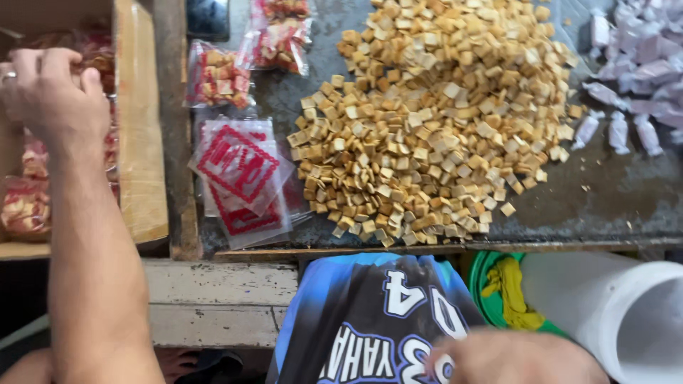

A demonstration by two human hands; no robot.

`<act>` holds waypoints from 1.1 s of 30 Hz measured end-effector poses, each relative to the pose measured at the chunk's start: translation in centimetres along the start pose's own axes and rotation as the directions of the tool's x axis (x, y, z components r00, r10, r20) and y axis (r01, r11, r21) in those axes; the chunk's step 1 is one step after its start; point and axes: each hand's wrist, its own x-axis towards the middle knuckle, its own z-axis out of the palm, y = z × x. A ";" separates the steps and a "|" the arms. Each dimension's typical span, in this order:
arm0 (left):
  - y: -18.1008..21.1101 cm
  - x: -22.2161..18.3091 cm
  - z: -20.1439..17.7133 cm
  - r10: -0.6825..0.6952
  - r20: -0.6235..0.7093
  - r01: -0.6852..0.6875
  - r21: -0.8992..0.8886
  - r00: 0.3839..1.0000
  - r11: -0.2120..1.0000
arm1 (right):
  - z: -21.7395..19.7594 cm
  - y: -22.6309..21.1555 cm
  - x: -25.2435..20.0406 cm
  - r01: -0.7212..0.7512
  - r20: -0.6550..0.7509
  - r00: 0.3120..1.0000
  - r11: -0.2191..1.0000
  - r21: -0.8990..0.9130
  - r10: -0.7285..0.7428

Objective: The person scoops small square food items into small plastic bags and places the filled bags into a cardboard box.

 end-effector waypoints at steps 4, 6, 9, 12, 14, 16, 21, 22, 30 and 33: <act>12.4 2.6 -3.2 0.075 -0.018 -0.075 -0.455 0.997 0.887 | 3.1 -7.3 -5.4 0.615 -0.582 -0.466 -0.717 0.329 -0.667; 19.2 1.6 -5.9 0.153 0.040 -0.094 -0.628 0.987 0.772 | 4.7 -10.4 -6.7 0.136 -0.724 -0.660 -0.980 0.147 -0.200; 29.0 -1.7 -11.4 0.265 0.197 0.045 -0.872 0.944 0.488 | 4.0 -10.0 -3.1 0.041 -0.734 -0.668 -0.992 0.123 -0.119; 36.3 -6.8 -12.3 0.475 0.317 0.121 -0.909 0.821 0.398 | 4.1 -10.1 -0.3 -0.057 -0.726 -0.687 -0.993 0.103 -0.036; 40.6 -10.5 -12.8 0.651 0.215 -0.201 -0.841 0.728 0.503 | 4.7 -10.8 1.1 -0.123 -0.714 -0.700 -0.987 0.104 0.012; 42.8 -10.0 -10.0 0.677 0.088 -0.375 -0.776 0.731 0.507 | 6.1 -12.2 2.5 -0.183 -0.690 -0.722 -0.975 0.128 0.045; 46.5 -7.6 -8.9 0.486 0.144 -0.223 -0.754 0.862 0.618 | 6.1 -15.8 5.4 -0.341 -0.681 -0.712 -0.932 0.120 0.173; 46.8 -7.7 -9.8 0.464 0.153 -0.190 -0.768 0.873 0.612 | 5.5 -16.4 6.0 -0.374 -0.685 -0.699 -0.922 0.102 0.208; 44.7 -13.5 -13.1 0.574 0.278 -0.160 -0.787 0.770 0.596 | 4.8 -20.4 9.4 -0.629 -0.645 -0.597 -0.778 0.008 0.476; 42.0 -15.7 -14.1 0.569 0.348 -0.123 -0.766 0.745 0.630 | 5.7 -21.1 11.2 -0.709 -0.625 -0.541 -0.705 -0.020 0.563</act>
